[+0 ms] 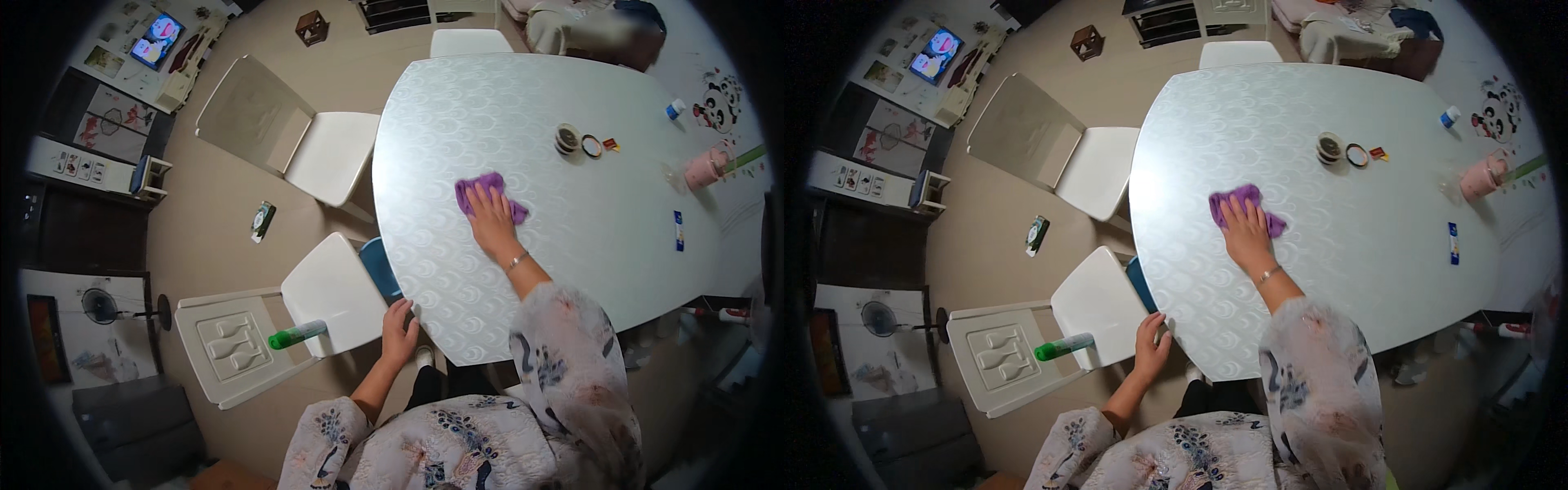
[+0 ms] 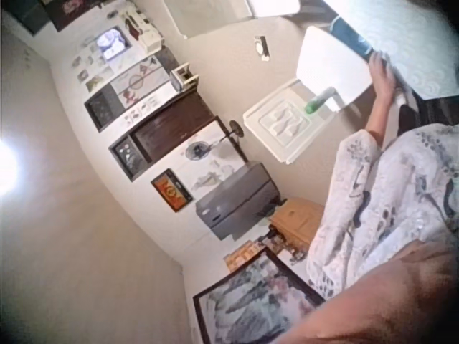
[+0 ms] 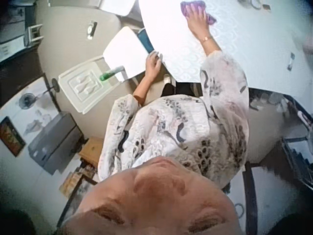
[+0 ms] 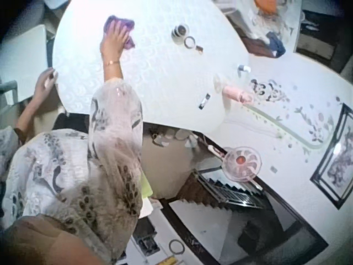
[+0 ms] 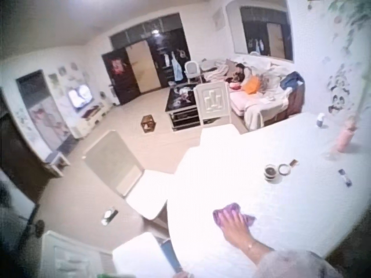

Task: The person wipes a white dining table with a purple cloth, moving items like a glass, a pink thermos, and small containers aside to clean underneath. The person cleans the tabletop and the table's edge and underside.

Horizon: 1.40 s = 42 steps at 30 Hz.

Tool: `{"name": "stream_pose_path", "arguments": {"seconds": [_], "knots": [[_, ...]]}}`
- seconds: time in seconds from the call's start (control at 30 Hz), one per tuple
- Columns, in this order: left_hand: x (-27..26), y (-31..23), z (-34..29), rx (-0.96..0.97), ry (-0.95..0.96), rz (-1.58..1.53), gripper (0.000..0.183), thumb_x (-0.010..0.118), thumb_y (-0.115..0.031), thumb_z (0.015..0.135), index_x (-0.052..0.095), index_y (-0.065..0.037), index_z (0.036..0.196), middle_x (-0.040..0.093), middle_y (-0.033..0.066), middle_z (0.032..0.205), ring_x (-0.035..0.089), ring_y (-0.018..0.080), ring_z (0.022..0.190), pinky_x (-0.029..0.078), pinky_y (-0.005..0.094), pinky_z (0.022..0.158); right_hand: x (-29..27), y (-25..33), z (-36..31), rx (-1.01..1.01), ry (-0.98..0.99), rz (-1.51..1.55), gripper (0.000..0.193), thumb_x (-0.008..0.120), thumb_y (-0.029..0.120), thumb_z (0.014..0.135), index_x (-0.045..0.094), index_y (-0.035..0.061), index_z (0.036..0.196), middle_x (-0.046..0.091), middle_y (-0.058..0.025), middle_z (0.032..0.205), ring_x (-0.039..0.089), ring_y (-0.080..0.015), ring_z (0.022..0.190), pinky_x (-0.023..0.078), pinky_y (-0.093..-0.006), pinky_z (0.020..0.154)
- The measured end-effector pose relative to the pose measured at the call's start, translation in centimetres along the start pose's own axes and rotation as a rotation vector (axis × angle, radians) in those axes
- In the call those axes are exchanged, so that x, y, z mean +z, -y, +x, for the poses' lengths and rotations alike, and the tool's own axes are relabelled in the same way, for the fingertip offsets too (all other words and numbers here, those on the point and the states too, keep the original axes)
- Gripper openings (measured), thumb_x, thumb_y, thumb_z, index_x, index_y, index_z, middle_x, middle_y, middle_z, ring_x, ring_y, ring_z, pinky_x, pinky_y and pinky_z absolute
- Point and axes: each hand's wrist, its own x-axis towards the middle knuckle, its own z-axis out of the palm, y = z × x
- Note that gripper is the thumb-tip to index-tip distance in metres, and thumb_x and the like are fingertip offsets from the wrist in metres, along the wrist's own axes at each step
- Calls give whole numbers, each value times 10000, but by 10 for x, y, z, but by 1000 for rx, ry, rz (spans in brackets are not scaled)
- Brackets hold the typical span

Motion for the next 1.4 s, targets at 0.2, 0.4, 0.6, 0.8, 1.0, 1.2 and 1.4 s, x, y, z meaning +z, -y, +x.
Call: {"name": "stream_pose_path", "arguments": {"seconds": [0.2, 0.4, 0.6, 0.8, 1.0, 1.2, 1.4], "knots": [[-24, 11, -29, -130, -49, 10, 401, 628, -85, 850, 560, -73, 1244, 521, 165, 1291, 500, 313, 1199, 421, 382, 977, 45, 61, 97, -54, 7, 39, 522, 517, 264, 933, 400, 160, 1430, 352, -91, 1509, 272, -337, 1397, 162, -475, 1149], [-42, 31, -57, -258, -58, -101, 392, 620, -76, 845, 557, -50, 1231, 527, 181, 1267, 518, 326, 1165, 417, 396, 990, 57, 121, 37, -337, -58, 39, 448, 514, 184, 895, 492, 115, 1337, 470, -106, 1383, 385, -343, 1294, 252, -487, 1102], [-21, 55, -38, -107, -44, -53, 354, 613, -93, 866, 587, -83, 1219, 573, 107, 1181, 561, 212, 1052, 485, 313, 817, 4, 115, -118, -354, 35, 196, 454, 569, 141, 868, 517, 120, 1319, 489, -91, 1385, 414, -316, 1286, 276, -449, 1097], [-21, 14, -24, -81, -11, -356, 357, 618, -67, 839, 578, -5, 1189, 583, 139, 1112, 567, 257, 1051, 461, 346, 917, -24, 58, -241, 64, -7, 152, 379, 542, 97, 874, 568, 84, 1252, 565, -125, 1292, 487, -331, 1225, 355, -451, 1048], [-7, 48, -76, -138, 74, -449, 367, 621, -83, 860, 581, -34, 1222, 584, 100, 1104, 566, 189, 984, 472, 301, 871, -55, 28, -272, 737, -209, 1514, 359, 460, 188, 993, 506, -5, 1292, 589, -110, 1248, 570, -238, 1137, 435, -355, 992], [-33, 66, -110, -158, 103, -303, 359, 608, -107, 874, 587, -50, 1228, 590, 90, 1134, 573, 182, 1018, 487, 317, 847, -81, 31, -265, 752, -328, 1861, 391, 462, 221, 1000, 487, 5, 1325, 569, -112, 1288, 548, -242, 1179, 421, -385, 1020], [-49, 78, -103, -215, 22, -359, 372, 614, -114, 861, 592, -50, 1227, 599, 91, 1130, 574, 173, 990, 492, 301, 793, -55, -7, -286, 821, -374, 725, 426, 504, 229, 965, 488, 59, 1356, 479, -188, 1390, 449, -295, 1291, 344, -376, 1070]]}}
